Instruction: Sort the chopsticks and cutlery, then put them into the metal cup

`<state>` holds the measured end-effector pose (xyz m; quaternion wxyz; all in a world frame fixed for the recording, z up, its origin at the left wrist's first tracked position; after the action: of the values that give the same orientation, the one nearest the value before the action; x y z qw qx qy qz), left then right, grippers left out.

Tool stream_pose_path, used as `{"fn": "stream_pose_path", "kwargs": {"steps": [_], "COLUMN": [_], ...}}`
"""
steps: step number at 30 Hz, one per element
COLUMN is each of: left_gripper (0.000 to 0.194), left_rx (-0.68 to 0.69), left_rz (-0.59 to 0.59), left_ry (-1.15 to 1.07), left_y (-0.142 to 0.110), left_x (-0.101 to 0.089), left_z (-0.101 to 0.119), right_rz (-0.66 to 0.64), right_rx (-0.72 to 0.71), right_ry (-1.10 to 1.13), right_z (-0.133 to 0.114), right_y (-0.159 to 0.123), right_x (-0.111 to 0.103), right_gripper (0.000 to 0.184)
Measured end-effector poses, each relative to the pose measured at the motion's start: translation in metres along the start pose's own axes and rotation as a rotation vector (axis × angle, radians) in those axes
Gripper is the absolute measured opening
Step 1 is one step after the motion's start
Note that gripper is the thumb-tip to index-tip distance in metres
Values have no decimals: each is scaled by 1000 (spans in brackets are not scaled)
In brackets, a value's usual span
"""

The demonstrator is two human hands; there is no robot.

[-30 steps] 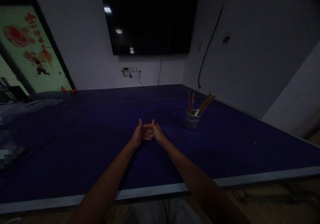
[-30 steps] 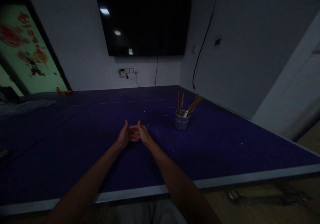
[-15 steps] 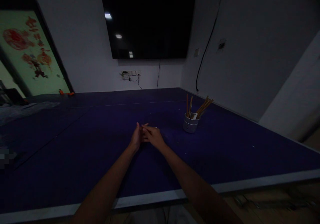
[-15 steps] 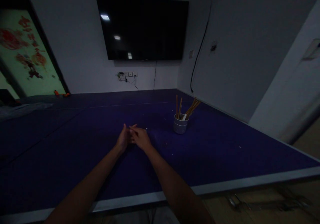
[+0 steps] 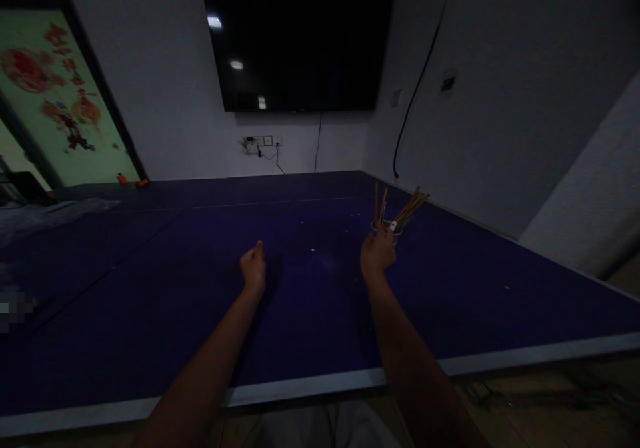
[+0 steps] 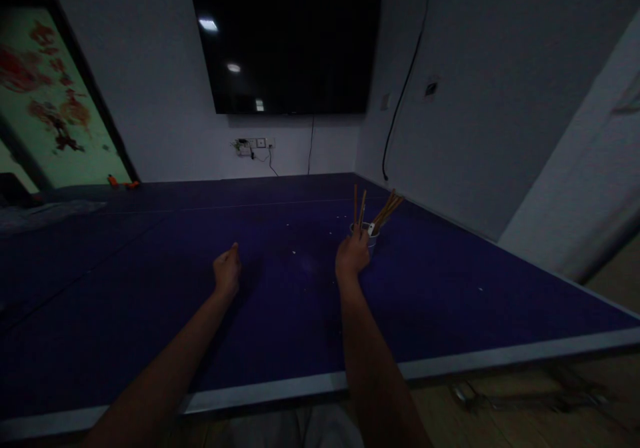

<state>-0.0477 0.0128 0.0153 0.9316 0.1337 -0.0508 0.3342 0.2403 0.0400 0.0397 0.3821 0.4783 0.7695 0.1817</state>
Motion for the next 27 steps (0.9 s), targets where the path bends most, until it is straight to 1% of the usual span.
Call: {"fn": "stream_pose_path", "kwargs": {"steps": [5, 9, 12, 15, 18, 21, 22, 23, 25, 27], "left_gripper": [49, 52, 52, 51, 47, 30, 28, 35, 60, 82], "left_rx": [41, 118, 169, 191, 235, 285, 296, 308, 336, 364], "left_rz": [-53, -86, -90, -110, -137, -201, -233, -269, -340, -396], "left_ry": [55, 127, 163, 199, 257, 341, 358, 365, 352, 335], "left_y": [0, -4, -7, -8, -10, -13, -14, -15, -17, -18], "left_x": [2, 2, 2, 2, 4, 9, 11, 14, 18, 21], "left_z": [0, 5, 9, 12, 11, 7, 6, 3, -1, -5], "right_rz": [42, 97, 95, 71, 37, -39, -69, -107, -187, -252], "right_rx": [-47, -80, -86, -124, -217, -344, -377, -416, -473, -484], "right_ry": [-15, 29, 66, 120, 206, 333, 374, 415, 503, 594], "right_z": [5, 6, 3, -6, -22, -43, -50, -56, -69, -79], "right_y": [2, 2, 0, -4, -14, -31, -38, -45, -59, -71], "right_x": [8, 12, 13, 13, 13, 11, 10, 9, 5, 1], "right_gripper": [35, 32, 32, 30, 28, 27, 27, 28, 29, 28]}}
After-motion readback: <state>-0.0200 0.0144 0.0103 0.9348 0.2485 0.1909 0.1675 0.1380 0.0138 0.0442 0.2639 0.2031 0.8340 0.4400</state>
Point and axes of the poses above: each hand's wrist, its own y-axis towards the middle knuckle, its own x-axis out of the palm, z = x × y, the point moved 2 cm from there along y, towards the middle knuckle, and after that the axes turned 4 degrees about z, right-handed, at the moved point
